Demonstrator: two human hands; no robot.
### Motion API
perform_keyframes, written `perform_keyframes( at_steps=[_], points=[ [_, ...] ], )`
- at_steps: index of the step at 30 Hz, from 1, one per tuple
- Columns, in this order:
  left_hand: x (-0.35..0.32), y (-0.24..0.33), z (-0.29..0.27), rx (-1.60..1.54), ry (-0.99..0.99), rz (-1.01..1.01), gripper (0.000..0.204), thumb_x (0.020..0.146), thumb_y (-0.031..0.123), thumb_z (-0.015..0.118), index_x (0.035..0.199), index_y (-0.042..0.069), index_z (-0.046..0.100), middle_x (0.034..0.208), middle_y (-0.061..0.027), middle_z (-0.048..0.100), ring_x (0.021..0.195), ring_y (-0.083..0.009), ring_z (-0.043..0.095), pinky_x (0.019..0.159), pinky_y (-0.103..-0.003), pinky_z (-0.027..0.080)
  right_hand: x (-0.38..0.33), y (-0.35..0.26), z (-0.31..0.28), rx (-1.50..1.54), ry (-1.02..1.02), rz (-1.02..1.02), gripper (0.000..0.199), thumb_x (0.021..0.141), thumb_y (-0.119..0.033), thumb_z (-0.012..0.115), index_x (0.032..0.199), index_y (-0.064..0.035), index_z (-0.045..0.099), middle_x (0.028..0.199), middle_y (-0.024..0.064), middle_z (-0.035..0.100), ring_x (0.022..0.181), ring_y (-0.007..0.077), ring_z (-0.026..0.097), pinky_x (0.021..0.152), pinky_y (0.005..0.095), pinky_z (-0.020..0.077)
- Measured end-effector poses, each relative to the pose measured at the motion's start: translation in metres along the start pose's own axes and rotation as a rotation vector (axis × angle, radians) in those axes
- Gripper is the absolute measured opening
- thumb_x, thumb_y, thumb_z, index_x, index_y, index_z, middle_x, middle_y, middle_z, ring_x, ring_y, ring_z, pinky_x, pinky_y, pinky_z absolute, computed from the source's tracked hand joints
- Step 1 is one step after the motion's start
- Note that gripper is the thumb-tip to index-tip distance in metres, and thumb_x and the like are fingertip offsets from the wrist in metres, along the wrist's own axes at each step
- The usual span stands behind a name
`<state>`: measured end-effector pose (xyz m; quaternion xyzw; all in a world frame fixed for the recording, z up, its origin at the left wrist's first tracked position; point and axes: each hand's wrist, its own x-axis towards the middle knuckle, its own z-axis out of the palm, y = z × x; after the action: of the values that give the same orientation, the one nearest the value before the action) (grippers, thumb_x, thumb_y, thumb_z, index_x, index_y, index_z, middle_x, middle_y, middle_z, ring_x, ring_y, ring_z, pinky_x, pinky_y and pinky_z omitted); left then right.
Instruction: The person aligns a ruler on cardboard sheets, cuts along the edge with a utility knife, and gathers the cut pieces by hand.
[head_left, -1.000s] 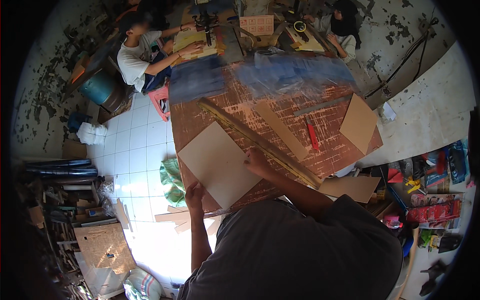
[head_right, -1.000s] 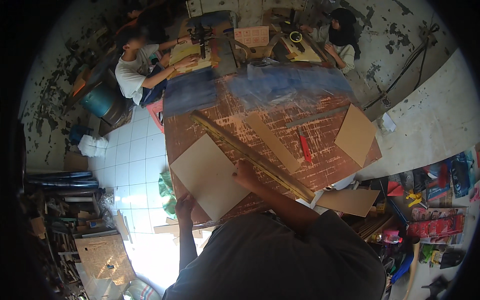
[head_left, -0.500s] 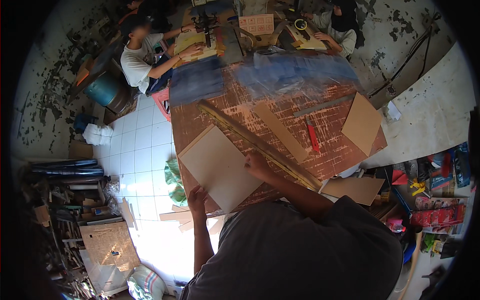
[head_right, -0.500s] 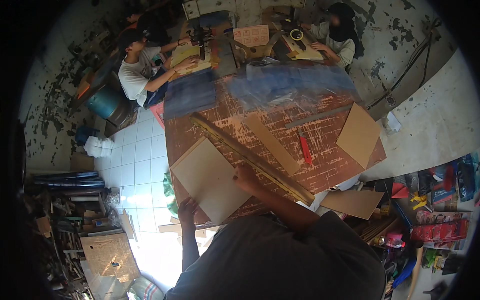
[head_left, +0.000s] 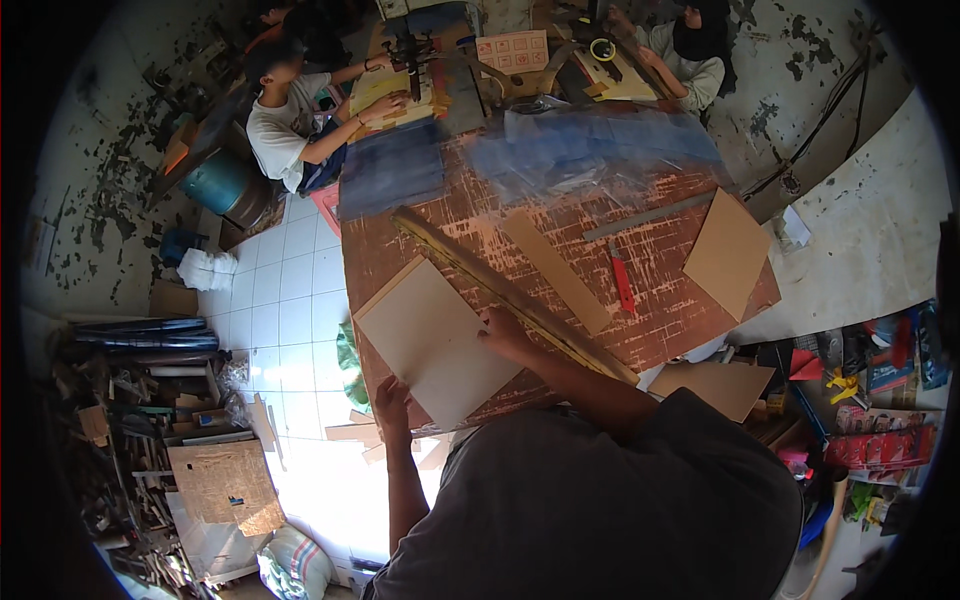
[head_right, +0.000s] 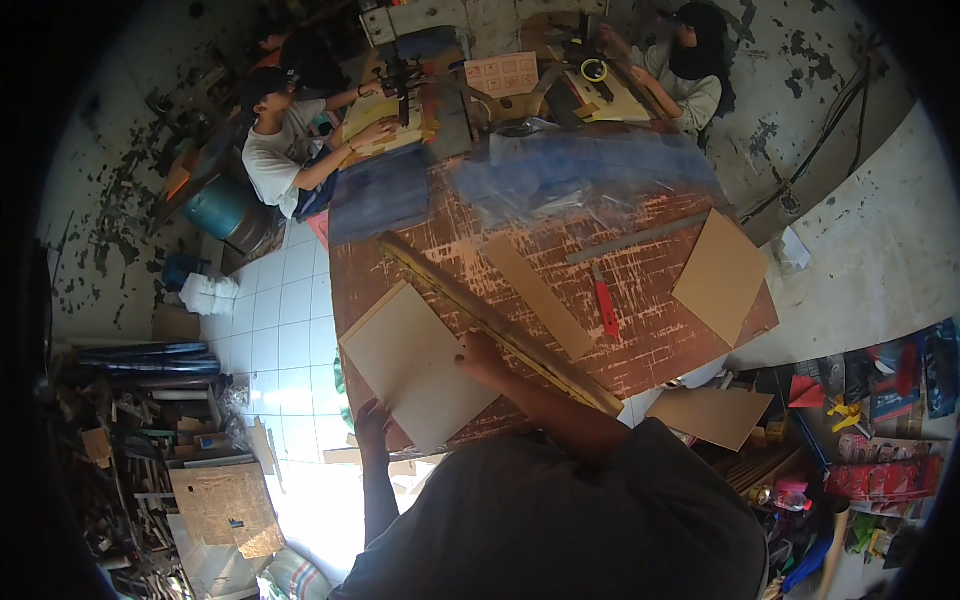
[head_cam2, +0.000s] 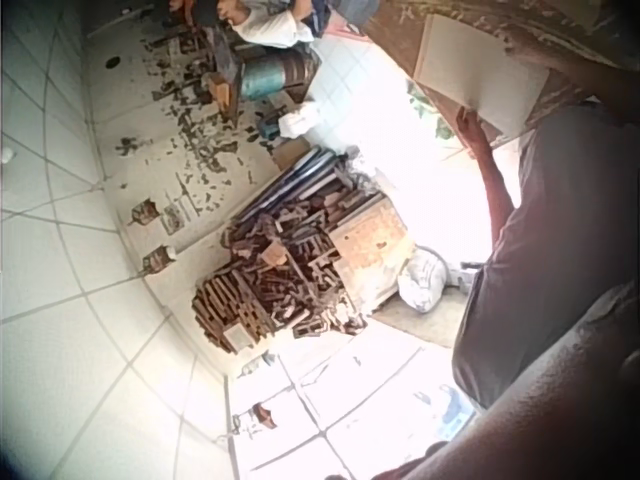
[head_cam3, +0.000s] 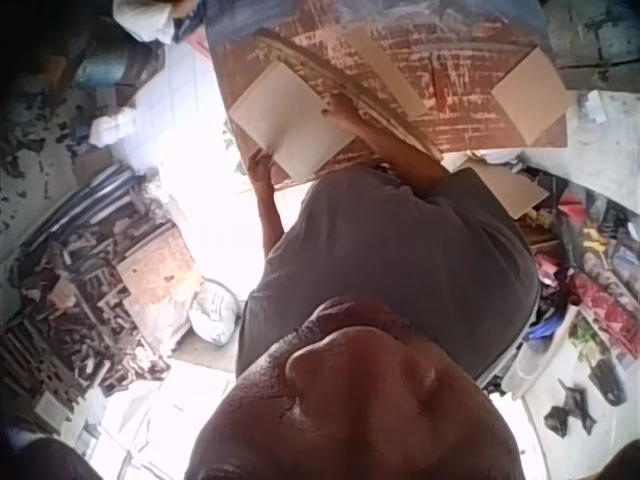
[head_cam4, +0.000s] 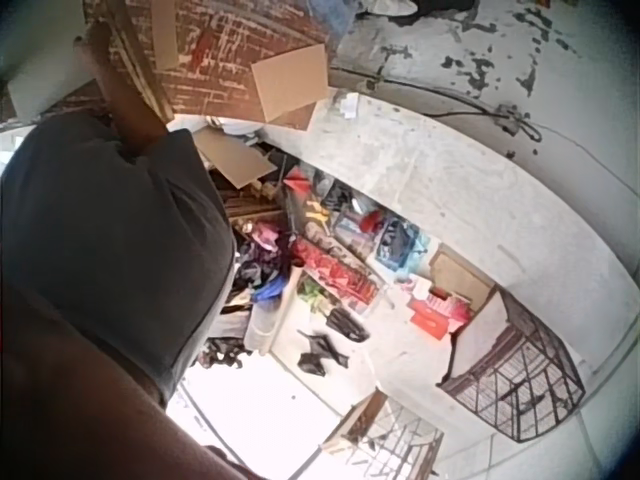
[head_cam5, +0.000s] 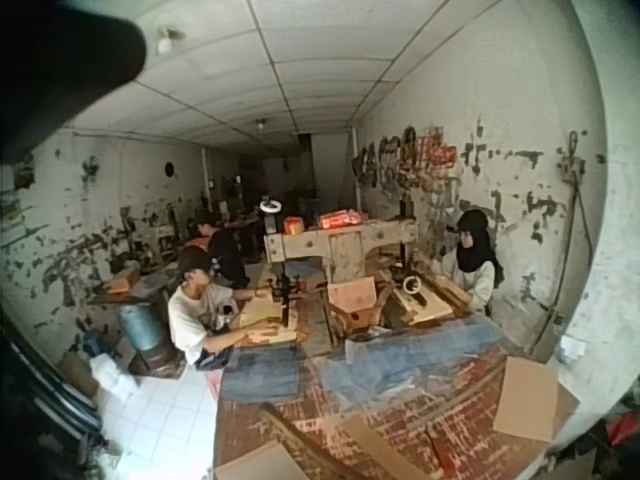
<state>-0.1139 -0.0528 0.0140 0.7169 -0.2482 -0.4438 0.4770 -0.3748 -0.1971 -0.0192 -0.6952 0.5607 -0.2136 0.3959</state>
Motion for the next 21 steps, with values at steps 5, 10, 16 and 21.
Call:
perform_keyframes(
  at_steps=[5, 10, 16, 21],
  points=[
    [-0.002, 0.004, 0.006, 0.056, 0.03, -0.016, 0.048, 0.089, 0.021, 0.064, 0.13, -0.002, 0.054, 0.111, -0.0137, 0.066, 0.096, -0.018, 0.063, 0.078, -0.031, 0.049, -0.007, -0.015, -0.006, -0.084, 0.027, -0.012, 0.034, 0.076, -0.016, 0.076, 0.101, 0.0022, 0.061, 0.102, 0.0212, 0.062, 0.102, 0.0365, 0.058, 0.091, 0.0443, 0.0457],
    [-0.005, -0.005, 0.005, 0.062, 0.088, 0.014, 0.049, 0.089, 0.021, 0.064, 0.13, -0.003, 0.054, 0.111, -0.014, 0.066, 0.094, -0.0187, 0.063, 0.078, -0.03, 0.049, -0.013, -0.017, -0.001, -0.132, 0.046, -0.064, 0.034, 0.076, -0.016, 0.076, 0.101, 0.002, 0.061, 0.103, 0.0224, 0.061, 0.106, 0.038, 0.056, 0.093, 0.0464, 0.0439],
    [0.004, -0.007, -0.004, -0.068, 0.049, -0.111, 0.05, 0.091, 0.021, 0.065, 0.132, -0.003, 0.052, 0.11, -0.0116, 0.065, 0.093, -0.0169, 0.065, 0.077, -0.028, 0.048, -0.01, -0.018, -0.003, 0.04, 0.043, -0.09, 0.035, 0.078, -0.014, 0.075, 0.105, 0.0019, 0.059, 0.101, 0.0202, 0.063, 0.1, 0.0359, 0.06, 0.09, 0.0453, 0.0461],
    [0.001, 0.003, -0.001, -0.142, 0.069, -0.086, 0.048, 0.093, 0.019, 0.056, 0.136, -0.001, 0.049, 0.104, -0.0113, 0.067, 0.09, -0.019, 0.067, 0.075, -0.025, 0.05, 0.002, -0.008, -0.005, 0.151, -0.04, -0.014, 0.035, 0.081, -0.01, 0.071, 0.11, -0.0004, 0.054, 0.099, 0.0154, 0.064, 0.095, 0.0274, 0.064, 0.085, 0.0408, 0.0497]
  ],
)
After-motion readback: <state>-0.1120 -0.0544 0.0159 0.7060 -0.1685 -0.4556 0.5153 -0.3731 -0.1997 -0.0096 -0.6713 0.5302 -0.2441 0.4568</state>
